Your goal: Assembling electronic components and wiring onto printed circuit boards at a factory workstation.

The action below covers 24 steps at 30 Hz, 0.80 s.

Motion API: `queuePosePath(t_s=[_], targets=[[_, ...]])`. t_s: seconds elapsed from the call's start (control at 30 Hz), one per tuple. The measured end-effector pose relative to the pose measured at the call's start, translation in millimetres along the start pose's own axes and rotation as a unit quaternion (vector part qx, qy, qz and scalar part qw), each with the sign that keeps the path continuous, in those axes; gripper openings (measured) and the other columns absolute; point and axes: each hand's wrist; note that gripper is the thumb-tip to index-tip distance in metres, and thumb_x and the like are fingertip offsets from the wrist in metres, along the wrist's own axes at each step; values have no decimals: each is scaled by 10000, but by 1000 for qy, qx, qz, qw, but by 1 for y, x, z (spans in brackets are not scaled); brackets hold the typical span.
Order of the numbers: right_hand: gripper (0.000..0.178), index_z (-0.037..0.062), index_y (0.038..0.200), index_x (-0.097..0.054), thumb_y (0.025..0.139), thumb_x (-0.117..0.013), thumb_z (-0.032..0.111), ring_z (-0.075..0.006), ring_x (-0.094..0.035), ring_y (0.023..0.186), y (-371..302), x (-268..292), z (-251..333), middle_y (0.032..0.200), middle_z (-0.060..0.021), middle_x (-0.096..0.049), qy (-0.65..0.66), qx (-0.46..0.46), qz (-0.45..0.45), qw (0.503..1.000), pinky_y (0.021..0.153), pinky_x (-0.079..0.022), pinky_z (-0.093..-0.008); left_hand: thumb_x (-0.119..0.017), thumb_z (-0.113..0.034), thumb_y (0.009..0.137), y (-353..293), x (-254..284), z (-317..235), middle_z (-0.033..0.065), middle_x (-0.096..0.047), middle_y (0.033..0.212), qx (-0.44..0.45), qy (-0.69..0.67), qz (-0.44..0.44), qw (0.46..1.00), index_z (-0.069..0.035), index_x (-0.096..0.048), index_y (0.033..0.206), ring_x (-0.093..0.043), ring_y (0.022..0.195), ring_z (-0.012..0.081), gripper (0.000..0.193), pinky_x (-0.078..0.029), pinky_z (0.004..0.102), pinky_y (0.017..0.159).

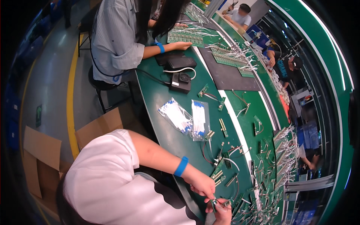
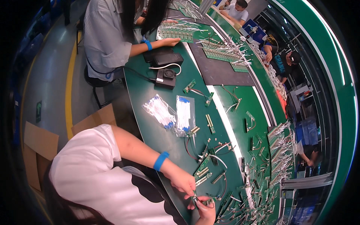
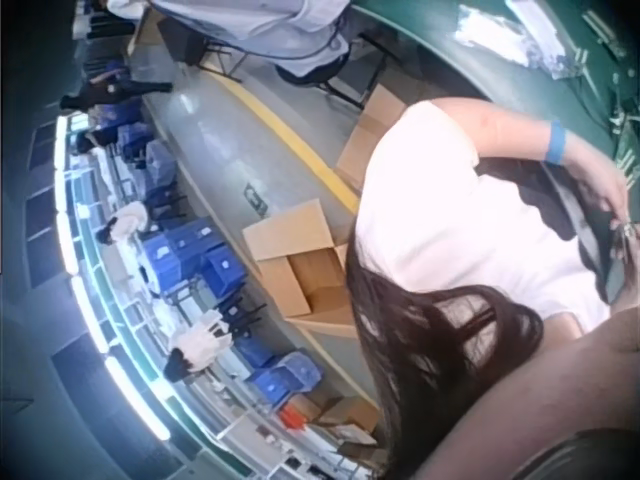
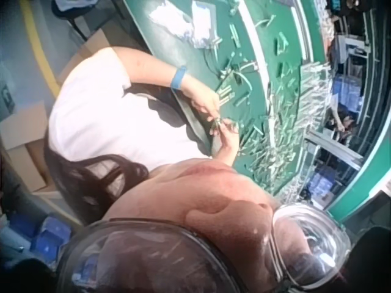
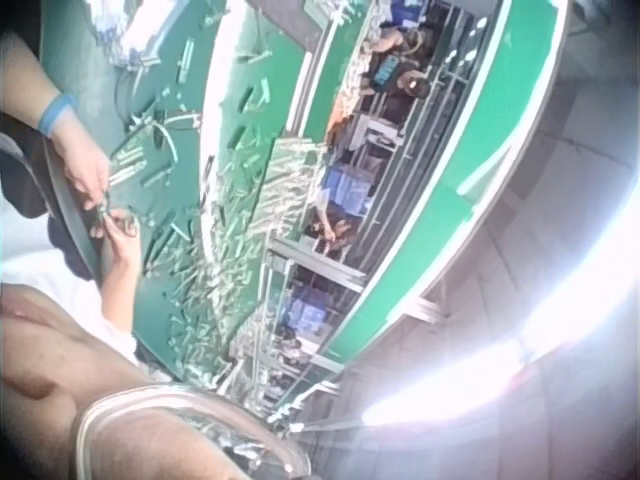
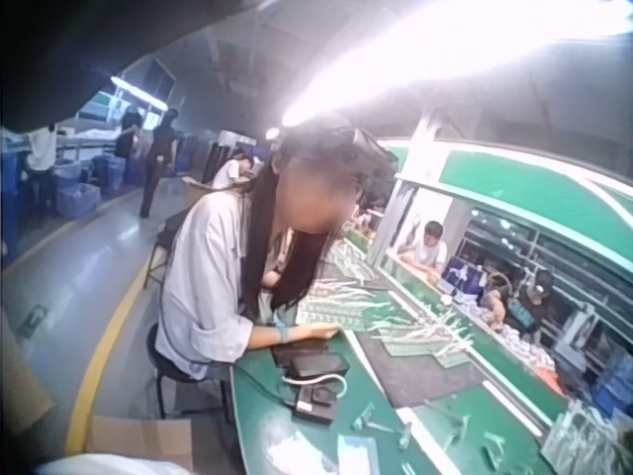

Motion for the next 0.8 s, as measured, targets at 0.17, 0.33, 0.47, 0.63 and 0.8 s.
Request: queuePosePath(t_s=[0.17,0.33,0.47,0.63,0.8], targets=[[186,-41,910,-578,827,-616,121,-214,-586,632,2,-28,21,783,-152,-618,2,-127,-111,986,533,-448,-281,-539,-253,853,15,20,4,-92,-296,453,87,-31,146,985,-51,-617,753,-250,344,26,237,-179,219,335],[165,-14,837,-603,831,-631,149,-165,-576,684,24,-51,47,790,-95,-622,-164,-190,-53,967,558,-429,-253,-524,-222,848,21,34,16,-87,-283,444,65,-80,217,971,-41,-610,746,-244,343,34,225,-201,234,348],[185,-22,937,-589,821,-639,113,-176,-578,702,33,-52,45,816,-112,-627,-84,-158,-76,981,606,-445,-264,-527,-222,833,17,42,9,-56,-345,422,26,-111,168,979,-27,-600,723,-266,319,37,236,-239,240,298],[269,-25,1027,-567,815,-650,120,-188,-582,728,28,-74,44,853,-130,-630,-98,-95,-113,984,644,-460,-281,-504,-194,823,12,43,14,-41,-371,422,3,-148,128,981,-6,-596,704,-274,316,43,241,-248,247,298],[174,-88,946,-612,827,-582,35,-212,-627,667,27,-13,21,768,-144,-636,-68,-225,1,972,598,-500,-303,-511,-218,852,10,45,8,-46,-334,445,25,-177,239,954,11,-607,804,-281,349,45,253,-268,245,324]])
Point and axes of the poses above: each hand's wrist, its own y-axis towards the middle knuckle, its own x-axis out of the back of the hand, z = x × y
